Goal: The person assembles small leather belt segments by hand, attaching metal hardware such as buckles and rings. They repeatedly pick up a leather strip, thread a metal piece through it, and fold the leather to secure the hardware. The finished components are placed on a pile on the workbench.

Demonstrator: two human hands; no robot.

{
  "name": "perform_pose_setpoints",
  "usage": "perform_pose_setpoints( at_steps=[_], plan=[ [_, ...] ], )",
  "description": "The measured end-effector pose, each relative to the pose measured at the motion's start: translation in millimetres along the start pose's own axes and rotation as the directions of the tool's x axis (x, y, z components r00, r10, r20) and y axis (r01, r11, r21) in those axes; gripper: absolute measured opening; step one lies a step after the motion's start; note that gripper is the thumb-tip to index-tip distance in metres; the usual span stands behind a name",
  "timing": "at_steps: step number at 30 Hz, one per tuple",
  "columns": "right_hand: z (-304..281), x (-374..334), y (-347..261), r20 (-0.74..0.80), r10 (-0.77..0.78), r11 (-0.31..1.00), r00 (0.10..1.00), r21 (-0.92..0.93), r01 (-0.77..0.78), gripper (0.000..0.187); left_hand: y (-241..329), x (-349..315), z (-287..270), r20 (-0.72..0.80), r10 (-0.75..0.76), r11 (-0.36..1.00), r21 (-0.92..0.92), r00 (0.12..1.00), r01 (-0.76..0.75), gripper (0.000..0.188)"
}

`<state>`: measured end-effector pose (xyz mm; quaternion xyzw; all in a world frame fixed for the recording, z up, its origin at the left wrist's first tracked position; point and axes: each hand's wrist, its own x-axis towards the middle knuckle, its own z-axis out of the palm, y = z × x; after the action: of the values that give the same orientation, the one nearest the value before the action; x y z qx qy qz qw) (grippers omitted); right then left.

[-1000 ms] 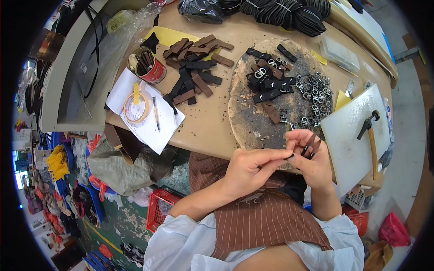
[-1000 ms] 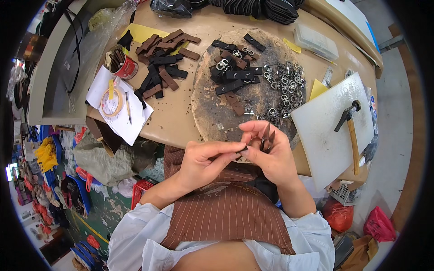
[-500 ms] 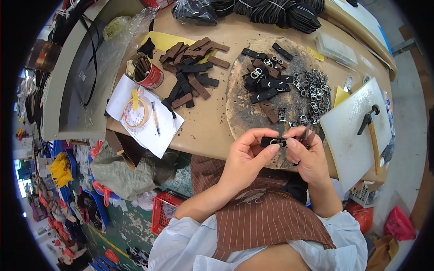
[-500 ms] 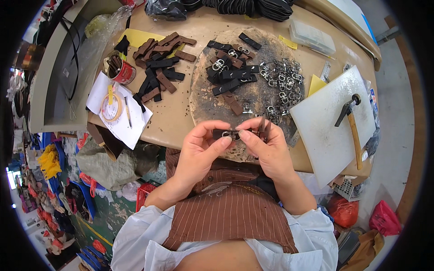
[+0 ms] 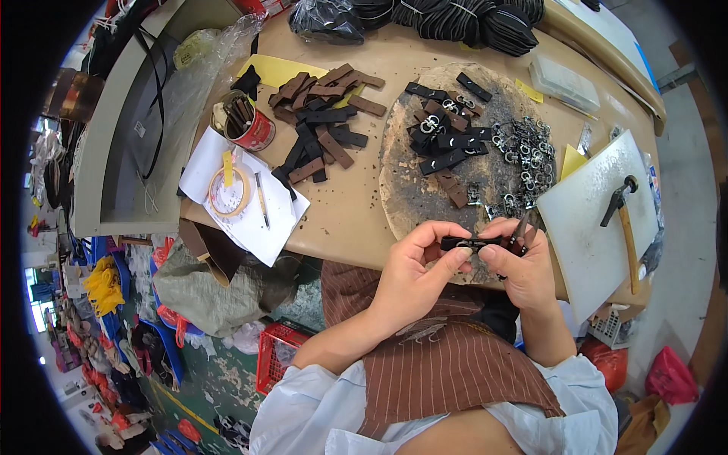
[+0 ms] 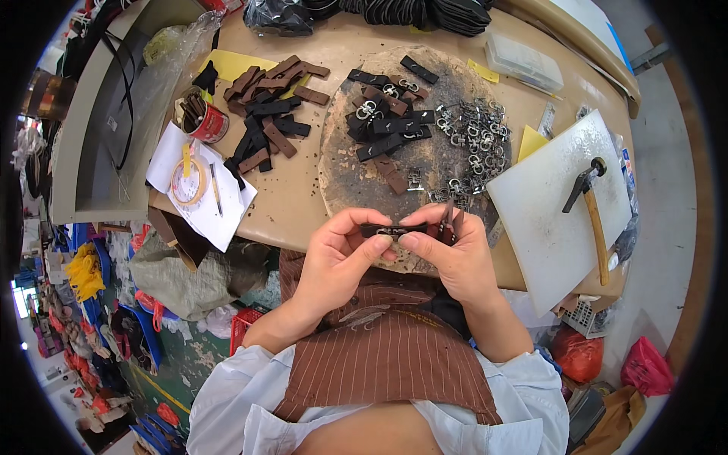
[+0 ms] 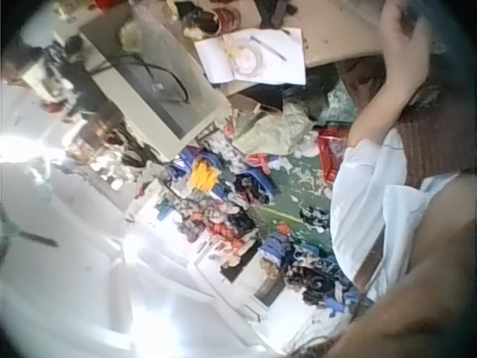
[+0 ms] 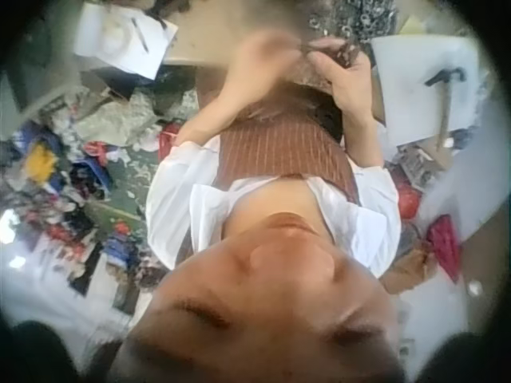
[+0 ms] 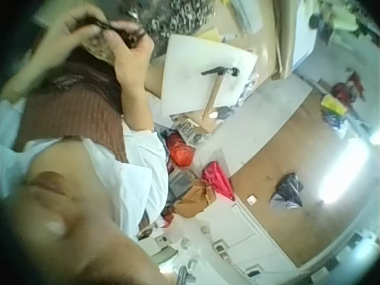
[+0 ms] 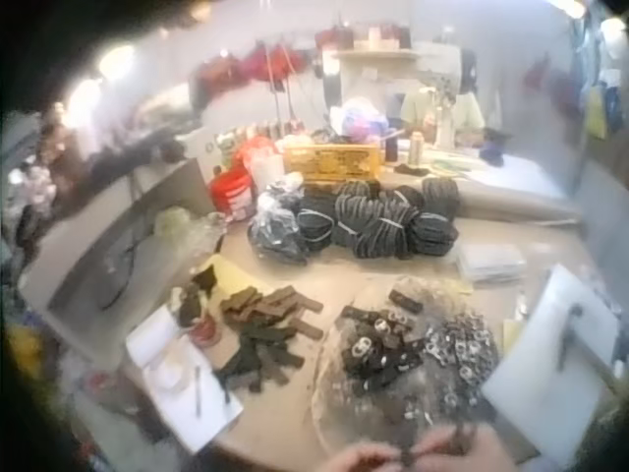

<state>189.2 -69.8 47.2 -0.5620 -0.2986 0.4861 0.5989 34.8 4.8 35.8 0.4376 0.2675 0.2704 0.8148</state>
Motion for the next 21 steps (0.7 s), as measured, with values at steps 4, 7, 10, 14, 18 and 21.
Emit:
perform_pose_setpoints(
  at_steps=[4, 7, 10, 14, 18, 21],
  plan=[
    [-7, 2, 3, 0.134, -0.157, 0.983, 0.978, -0.078, 0.169, 0.018, 11, 2, -7, 0.136, 0.018, 0.953, 0.297, 0.991, -0.058, 0.016],
    [-3, -2, -7, 0.136, -0.119, 0.984, 0.984, -0.113, 0.135, 0.018, 10, 5, -12, 0.219, 0.175, 0.848, 0.461, 0.96, -0.26, 0.014],
    [-2, -3, -7, 0.112, -0.116, 0.99, 0.987, -0.071, 0.124, 0.018, 13, 3, -9, 0.166, 0.098, 0.912, 0.379, 0.981, -0.156, 0.014],
    [-5, -1, 0, 0.203, -0.19, 0.975, 0.96, -0.076, 0.209, 0.018, 15, 8, -15, 0.309, 0.244, 0.807, 0.46, 0.919, -0.369, 0.015],
    [1, 5, 2, 0.093, -0.119, 0.989, 0.989, -0.081, 0.127, 0.013, 8, 7, -14, 0.23, 0.239, 0.788, 0.522, 0.943, -0.327, 0.02],
    [-8, 11, -5, 0.266, -0.45, 0.796, 0.853, -0.314, 0.518, 0.014, 14, 2, -5, 0.091, 0.093, 0.987, 0.122, 0.992, -0.104, 0.028]
  ],
)
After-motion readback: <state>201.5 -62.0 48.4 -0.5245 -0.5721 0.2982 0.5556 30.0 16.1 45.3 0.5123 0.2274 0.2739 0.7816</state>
